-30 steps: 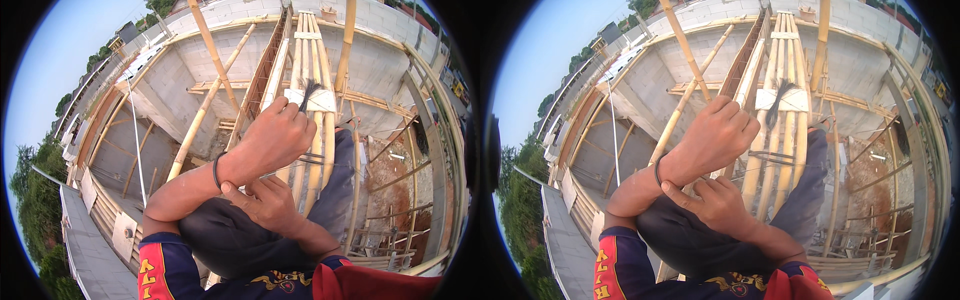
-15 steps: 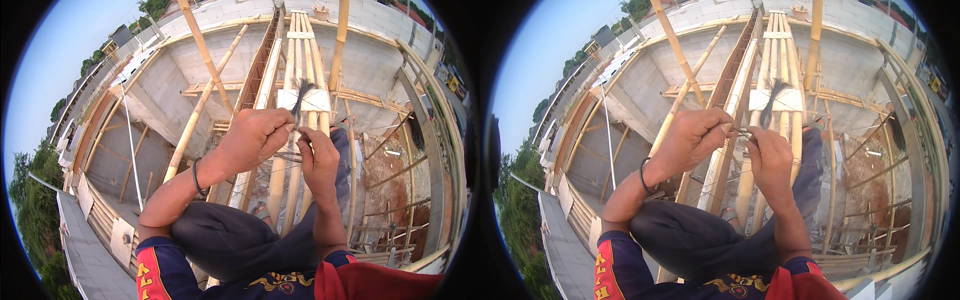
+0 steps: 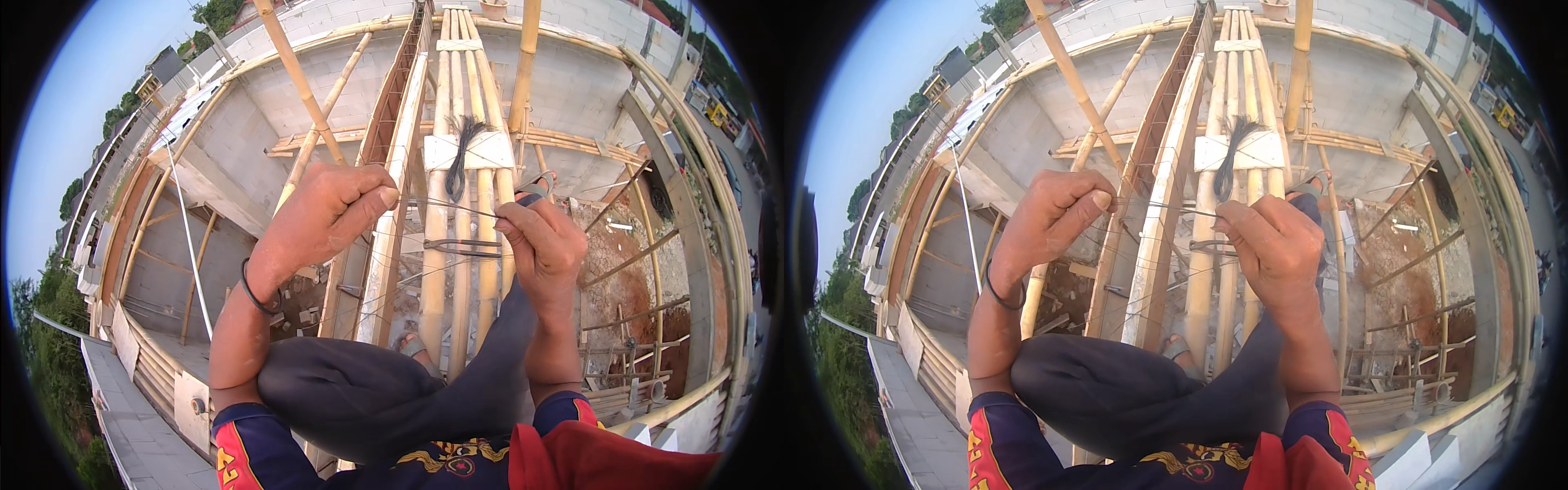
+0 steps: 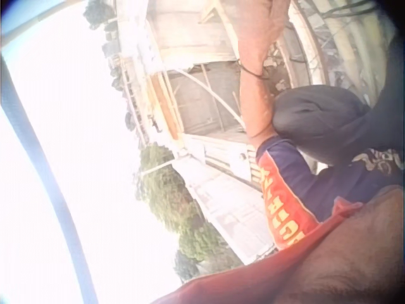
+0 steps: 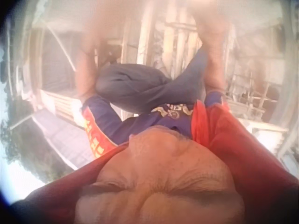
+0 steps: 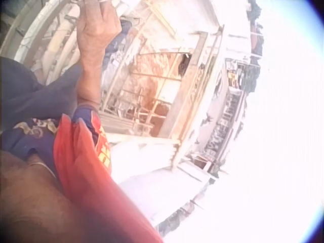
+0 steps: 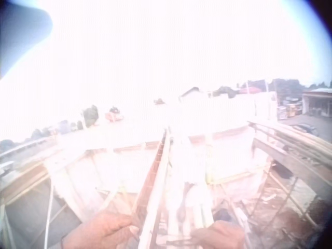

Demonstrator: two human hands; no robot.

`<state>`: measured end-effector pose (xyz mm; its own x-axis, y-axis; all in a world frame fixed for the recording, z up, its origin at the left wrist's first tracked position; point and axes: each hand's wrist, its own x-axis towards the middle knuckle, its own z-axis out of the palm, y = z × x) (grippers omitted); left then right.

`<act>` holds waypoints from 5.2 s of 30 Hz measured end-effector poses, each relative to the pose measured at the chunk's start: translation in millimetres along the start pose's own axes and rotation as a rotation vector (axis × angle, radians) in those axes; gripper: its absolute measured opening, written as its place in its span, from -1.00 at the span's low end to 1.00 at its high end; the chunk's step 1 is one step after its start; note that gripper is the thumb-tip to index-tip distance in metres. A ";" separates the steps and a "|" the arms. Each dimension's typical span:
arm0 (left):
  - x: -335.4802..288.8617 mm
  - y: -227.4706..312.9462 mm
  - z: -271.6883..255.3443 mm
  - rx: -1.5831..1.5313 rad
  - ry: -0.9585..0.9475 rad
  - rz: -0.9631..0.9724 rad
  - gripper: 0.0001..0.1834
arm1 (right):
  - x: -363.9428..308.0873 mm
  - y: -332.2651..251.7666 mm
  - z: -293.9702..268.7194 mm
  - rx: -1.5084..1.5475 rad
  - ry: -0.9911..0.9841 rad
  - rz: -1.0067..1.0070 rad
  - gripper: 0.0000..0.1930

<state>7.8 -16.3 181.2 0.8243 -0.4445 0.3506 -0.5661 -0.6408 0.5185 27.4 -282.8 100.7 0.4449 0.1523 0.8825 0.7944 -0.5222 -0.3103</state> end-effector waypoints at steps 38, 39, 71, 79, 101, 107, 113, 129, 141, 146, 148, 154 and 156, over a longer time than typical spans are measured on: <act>-8.3 -57.2 122.5 -0.330 -0.635 -0.187 -0.62 | -125.2 -61.7 155.8 0.099 -0.812 0.115 -0.87; -6.6 -51.5 122.1 -0.434 -0.678 -0.234 -0.65 | -124.8 -63.4 158.6 0.207 -0.764 0.260 -0.87; -0.1 -1.6 117.6 -0.522 -0.071 -0.210 -0.86 | -56.5 -8.1 51.4 1.105 0.106 0.807 -0.91; 0.1 0.4 122.8 -0.556 -0.058 -0.208 -0.91 | -65.2 -9.4 47.7 1.216 0.214 0.864 -0.92; 1.5 3.7 111.9 -0.235 -0.057 -0.071 -0.93 | -67.0 -3.8 39.8 1.106 0.157 0.885 -0.95; 0.6 2.8 117.1 -0.270 0.007 -0.112 -0.91 | -67.8 -7.5 42.3 0.946 0.156 0.860 -0.92; 2.8 -0.7 122.8 -0.188 0.063 -0.069 -0.94 | -63.4 -4.6 37.5 0.413 0.295 0.363 -0.94; -3.0 -12.0 128.7 0.001 0.171 -0.105 -0.95 | -68.6 -4.3 40.9 0.165 0.050 0.432 -0.84; -3.8 -15.5 118.6 0.169 0.067 0.181 -0.92 | -67.0 10.8 36.4 0.180 -0.001 0.210 -0.83; -5.0 -16.2 119.7 0.240 0.050 0.230 -0.91 | -67.9 8.7 35.6 0.493 -0.200 0.639 -0.81; -4.4 -17.4 120.3 0.198 0.067 0.185 -0.92 | -68.4 5.7 36.3 0.197 -0.044 0.337 -0.79; -5.4 -16.5 113.9 0.035 0.013 -0.033 -0.93 | -75.4 6.7 37.2 -0.239 0.184 -0.177 -0.75; -5.4 -15.2 112.2 -0.007 -0.016 -0.062 -0.93 | -76.8 10.2 39.0 -0.250 0.215 -0.224 -0.76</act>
<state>11.4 -74.3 83.9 0.8578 -0.4139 0.3047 -0.5134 -0.6634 0.5444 17.5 -267.1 16.0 0.1540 0.1202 0.9807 0.7249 -0.6883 -0.0295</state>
